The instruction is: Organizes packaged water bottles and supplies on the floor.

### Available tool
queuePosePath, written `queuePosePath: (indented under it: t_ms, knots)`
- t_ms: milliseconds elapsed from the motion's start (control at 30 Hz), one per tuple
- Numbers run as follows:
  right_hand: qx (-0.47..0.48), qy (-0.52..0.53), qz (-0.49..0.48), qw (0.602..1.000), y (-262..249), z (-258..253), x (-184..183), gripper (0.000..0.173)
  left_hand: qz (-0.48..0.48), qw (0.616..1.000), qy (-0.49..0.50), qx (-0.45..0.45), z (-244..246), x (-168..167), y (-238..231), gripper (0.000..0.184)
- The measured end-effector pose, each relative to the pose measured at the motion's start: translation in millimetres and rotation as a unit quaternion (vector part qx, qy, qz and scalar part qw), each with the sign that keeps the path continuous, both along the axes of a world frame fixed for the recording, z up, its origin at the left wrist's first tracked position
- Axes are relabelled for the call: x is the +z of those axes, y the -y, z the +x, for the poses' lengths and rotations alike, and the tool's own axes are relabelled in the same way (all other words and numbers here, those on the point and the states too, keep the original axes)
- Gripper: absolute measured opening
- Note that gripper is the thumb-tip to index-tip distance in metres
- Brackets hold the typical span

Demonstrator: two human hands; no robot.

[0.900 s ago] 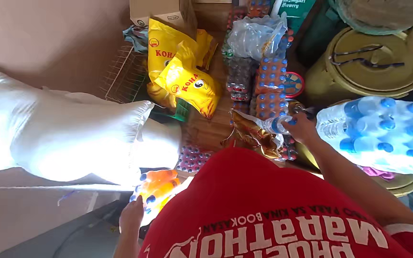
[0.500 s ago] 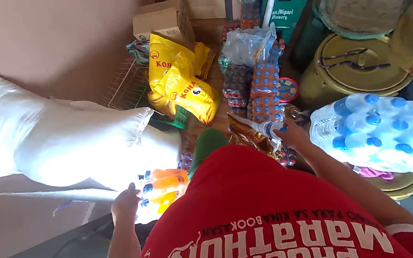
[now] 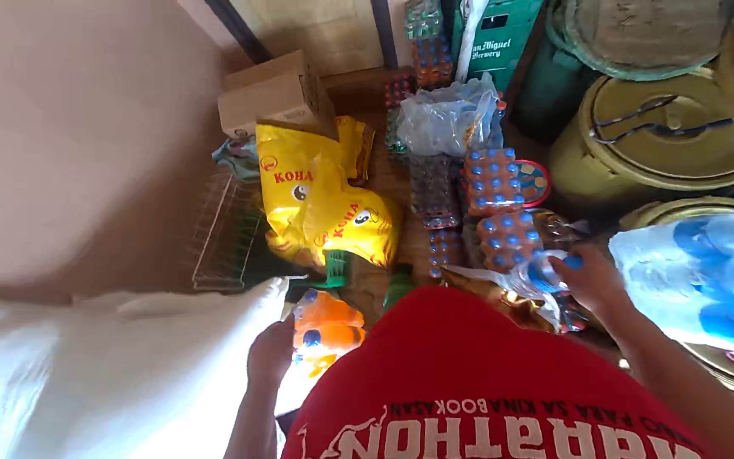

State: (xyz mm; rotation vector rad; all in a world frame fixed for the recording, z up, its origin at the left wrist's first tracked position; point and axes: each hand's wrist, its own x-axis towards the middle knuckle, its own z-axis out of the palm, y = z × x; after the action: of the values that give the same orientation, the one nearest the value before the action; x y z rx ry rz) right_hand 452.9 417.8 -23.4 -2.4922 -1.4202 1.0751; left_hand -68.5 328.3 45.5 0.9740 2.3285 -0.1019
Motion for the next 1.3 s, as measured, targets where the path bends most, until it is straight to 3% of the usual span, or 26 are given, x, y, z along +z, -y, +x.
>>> queuePosePath:
  t_ms: [167, 367, 500, 700, 1100, 1300]
  knots:
    - [-0.066, 0.039, -0.032, 0.997, -16.1, -26.6, 7.0, 0.055, -0.102, 0.987, 0.061, -0.104, -41.0, -9.0, -109.8, 0.052]
    - [-0.147, 0.067, -0.037, 0.986, -23.4, -52.3, 6.4, 0.057, -0.093, 0.972, 0.085, -0.198, -73.3, 14.0, -224.3, 0.054]
    - [-0.177, 0.067, -0.027, 0.982, -22.8, -65.3, 4.2, 0.060, -0.060, 0.968, 0.068, -0.233, -83.3, 15.2, -271.3, 0.052]
    - [-0.254, 0.058, -0.002, 0.965, -13.1, -68.6, 8.1, 0.062, -0.073, 0.957, 0.050, -0.278, -79.9, 16.1, -298.9, 0.052]
    - [-0.225, 0.037, -0.042, 0.973, -23.5, -65.3, 11.0, 0.062, -0.120, 0.940, 0.065, -0.314, -52.7, 7.6, -289.8, 0.055]
    - [-0.231, 0.017, -0.069, 0.970, -16.0, -53.2, 10.4, 0.060, -0.224, 0.877, 0.098, -0.413, 11.7, -8.8, -287.0, 0.051]
